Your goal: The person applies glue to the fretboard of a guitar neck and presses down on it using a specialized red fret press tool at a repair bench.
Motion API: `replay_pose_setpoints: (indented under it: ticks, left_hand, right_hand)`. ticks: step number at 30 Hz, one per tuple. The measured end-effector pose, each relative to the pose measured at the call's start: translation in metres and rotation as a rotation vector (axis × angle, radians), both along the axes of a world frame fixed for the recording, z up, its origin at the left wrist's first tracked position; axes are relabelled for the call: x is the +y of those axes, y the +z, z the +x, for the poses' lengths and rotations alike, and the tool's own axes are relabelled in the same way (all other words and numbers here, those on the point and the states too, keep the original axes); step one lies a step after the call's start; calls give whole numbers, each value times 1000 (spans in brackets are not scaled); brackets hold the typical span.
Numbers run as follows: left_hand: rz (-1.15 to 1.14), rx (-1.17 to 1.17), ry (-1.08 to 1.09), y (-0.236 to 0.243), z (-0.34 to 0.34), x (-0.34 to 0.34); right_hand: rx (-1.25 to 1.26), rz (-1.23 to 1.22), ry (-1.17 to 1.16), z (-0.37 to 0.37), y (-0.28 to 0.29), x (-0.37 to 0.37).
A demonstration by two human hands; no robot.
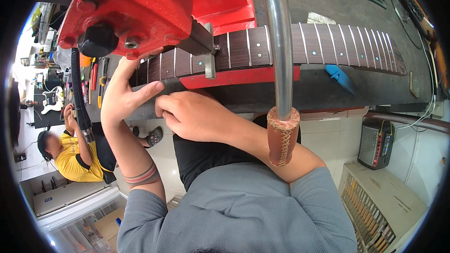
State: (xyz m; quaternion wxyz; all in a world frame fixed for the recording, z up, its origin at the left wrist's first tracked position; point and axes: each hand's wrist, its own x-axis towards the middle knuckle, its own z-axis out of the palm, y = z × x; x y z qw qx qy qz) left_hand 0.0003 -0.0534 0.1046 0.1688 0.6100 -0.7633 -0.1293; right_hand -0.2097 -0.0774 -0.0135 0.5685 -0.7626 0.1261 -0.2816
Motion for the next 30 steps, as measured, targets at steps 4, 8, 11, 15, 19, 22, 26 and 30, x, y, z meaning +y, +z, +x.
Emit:
replay_pose_setpoints:
  ticks: [4, 8, 11, 15, 19, 22, 26, 30]
  left_hand:
    - [9, 73, -17, 0, -6, -7]
    - [32, 114, -5, 0, -4, -6]
    - [14, 109, 19, -7, -8, -4]
    - [-29, 105, 45, -12, -26, -7]
    - [-7, 56, 42, -14, -19, -11]
    - [-3, 49, 36, -15, -13, -10]
    - [-35, 26, -3, -15, -10, -9]
    - [-45, 8, 16, -15, -14, -9]
  right_hand:
    - [17, -7, 3, -1, 1, -1]
    - [-35, -26, -22, 0, -2, 0]
    - [-28, -1, 6, 1, -3, -1]
    - [-70, -43, -37, 3, -7, 2]
    - [-9, -40, -11, -1, -1, -1]
    - [-12, -33, -1, -1, -1, -1]
    - [-32, -8, 1, 0, -3, -1]
    - [-35, -17, 3, 0, -2, 0]
